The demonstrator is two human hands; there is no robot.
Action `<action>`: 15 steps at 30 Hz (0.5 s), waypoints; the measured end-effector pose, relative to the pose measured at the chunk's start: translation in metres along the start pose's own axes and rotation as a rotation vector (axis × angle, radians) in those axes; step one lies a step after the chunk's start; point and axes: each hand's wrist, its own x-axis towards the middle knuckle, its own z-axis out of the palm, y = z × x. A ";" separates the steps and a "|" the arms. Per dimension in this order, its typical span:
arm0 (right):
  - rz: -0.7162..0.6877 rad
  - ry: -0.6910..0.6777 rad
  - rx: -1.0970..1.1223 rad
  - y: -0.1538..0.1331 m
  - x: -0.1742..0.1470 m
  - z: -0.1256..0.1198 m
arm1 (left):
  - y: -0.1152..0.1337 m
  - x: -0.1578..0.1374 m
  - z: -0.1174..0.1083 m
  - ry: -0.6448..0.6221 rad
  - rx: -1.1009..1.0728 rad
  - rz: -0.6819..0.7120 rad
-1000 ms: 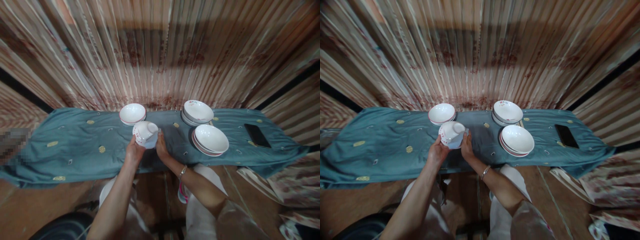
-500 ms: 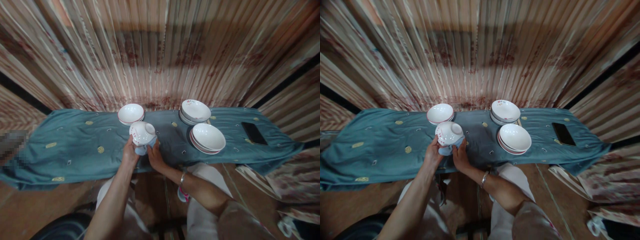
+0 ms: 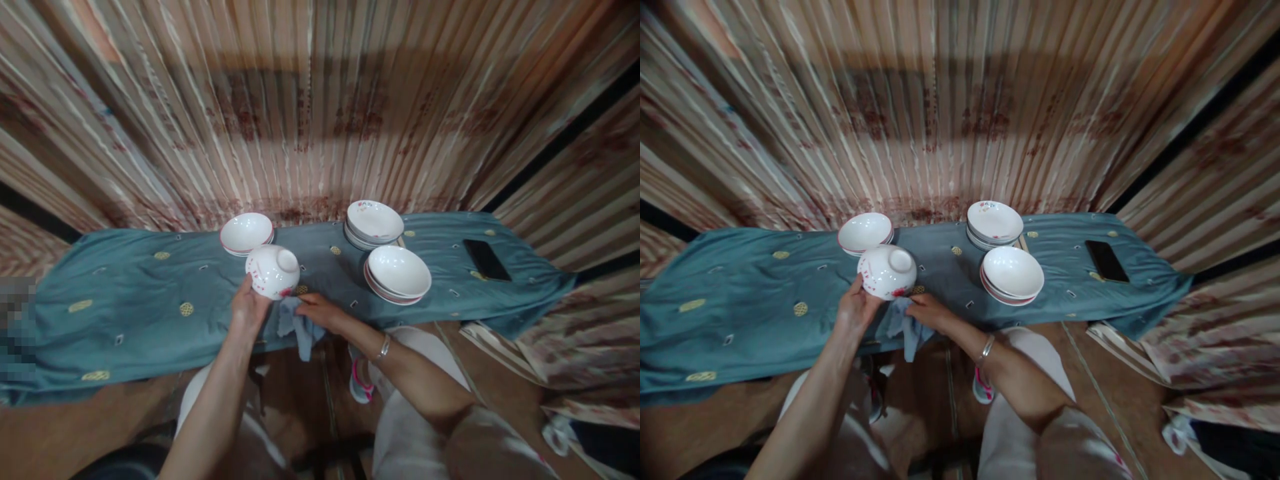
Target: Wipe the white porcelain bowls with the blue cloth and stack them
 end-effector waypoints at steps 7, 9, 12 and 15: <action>0.009 -0.088 0.090 -0.047 -0.028 -0.051 | -0.017 -0.006 0.009 -0.046 0.064 -0.057; -0.033 -0.045 0.138 -0.058 -0.037 -0.070 | -0.023 -0.009 0.015 -0.071 0.078 -0.070; -0.107 0.076 0.201 -0.069 -0.048 -0.099 | -0.031 -0.016 0.028 -0.091 0.118 -0.062; -0.210 0.235 0.194 -0.074 -0.056 -0.126 | -0.040 -0.026 0.046 -0.156 0.216 -0.006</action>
